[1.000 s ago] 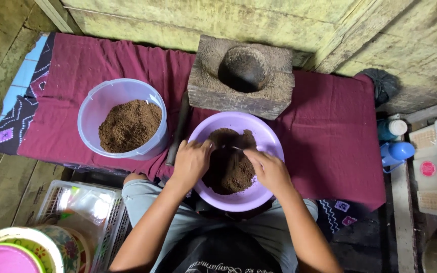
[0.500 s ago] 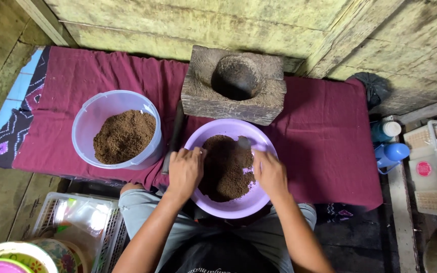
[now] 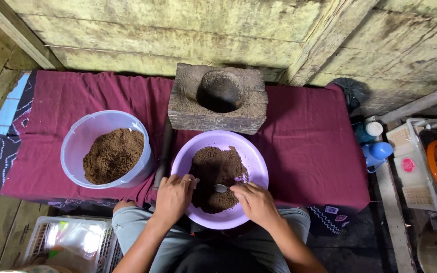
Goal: Mixing a brown powdery substance in a bowl using a spoon and transferring it between containers.
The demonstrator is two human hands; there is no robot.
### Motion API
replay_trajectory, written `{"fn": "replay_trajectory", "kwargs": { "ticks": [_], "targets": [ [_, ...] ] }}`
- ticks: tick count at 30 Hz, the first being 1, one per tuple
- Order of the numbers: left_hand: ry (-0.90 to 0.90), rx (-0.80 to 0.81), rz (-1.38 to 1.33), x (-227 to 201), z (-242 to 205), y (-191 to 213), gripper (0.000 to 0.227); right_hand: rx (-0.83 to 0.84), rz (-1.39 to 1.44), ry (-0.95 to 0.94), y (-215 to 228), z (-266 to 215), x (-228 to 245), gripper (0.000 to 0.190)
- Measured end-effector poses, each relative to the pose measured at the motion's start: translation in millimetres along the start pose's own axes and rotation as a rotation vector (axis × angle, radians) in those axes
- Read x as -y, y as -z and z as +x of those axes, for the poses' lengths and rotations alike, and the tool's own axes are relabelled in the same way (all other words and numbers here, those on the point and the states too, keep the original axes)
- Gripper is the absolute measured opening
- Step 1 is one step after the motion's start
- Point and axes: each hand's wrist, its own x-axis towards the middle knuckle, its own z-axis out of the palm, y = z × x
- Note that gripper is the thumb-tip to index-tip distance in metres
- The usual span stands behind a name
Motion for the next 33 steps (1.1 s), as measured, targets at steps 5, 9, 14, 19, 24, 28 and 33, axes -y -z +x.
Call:
{"fn": "replay_trajectory", "kwargs": {
  "ticks": [5, 9, 14, 19, 24, 28, 33],
  "targets": [
    [0.025, -0.001, 0.061, 11.9, -4.4, -20.0, 0.017, -0.108, 0.008, 0.021, -11.6, -9.3, -61.3, 0.025],
    [0.014, 0.019, 0.044, 13.2, -4.5, -15.0, 0.018, -0.107, -0.059, 0.013, 26.1, 7.4, -27.8, 0.022],
    [0.011, 0.024, 0.108, 26.7, 4.9, -6.7, 0.015, -0.037, 0.057, -0.024, 16.8, 21.6, -8.3, 0.02],
    [0.029, 0.013, 0.115, 39.1, 19.6, -9.8, 0.016, -0.128, -0.025, 0.013, -12.2, 31.6, -60.2, 0.024],
    [0.008, -0.083, 0.082, 48.2, 27.2, -41.0, 0.012, -0.242, 0.026, -0.12, -31.4, 59.4, -83.8, 0.024],
    [-0.004, -0.083, 0.069, 32.2, 34.4, -28.6, 0.011, 0.008, 0.287, -0.219, -30.8, 68.6, -49.1, 0.03],
    [-0.055, 0.004, -0.044, 12.7, 23.5, 23.4, 0.011, 0.037, 0.172, -0.038, 35.0, 48.9, 9.1, 0.032]
  ]
}}
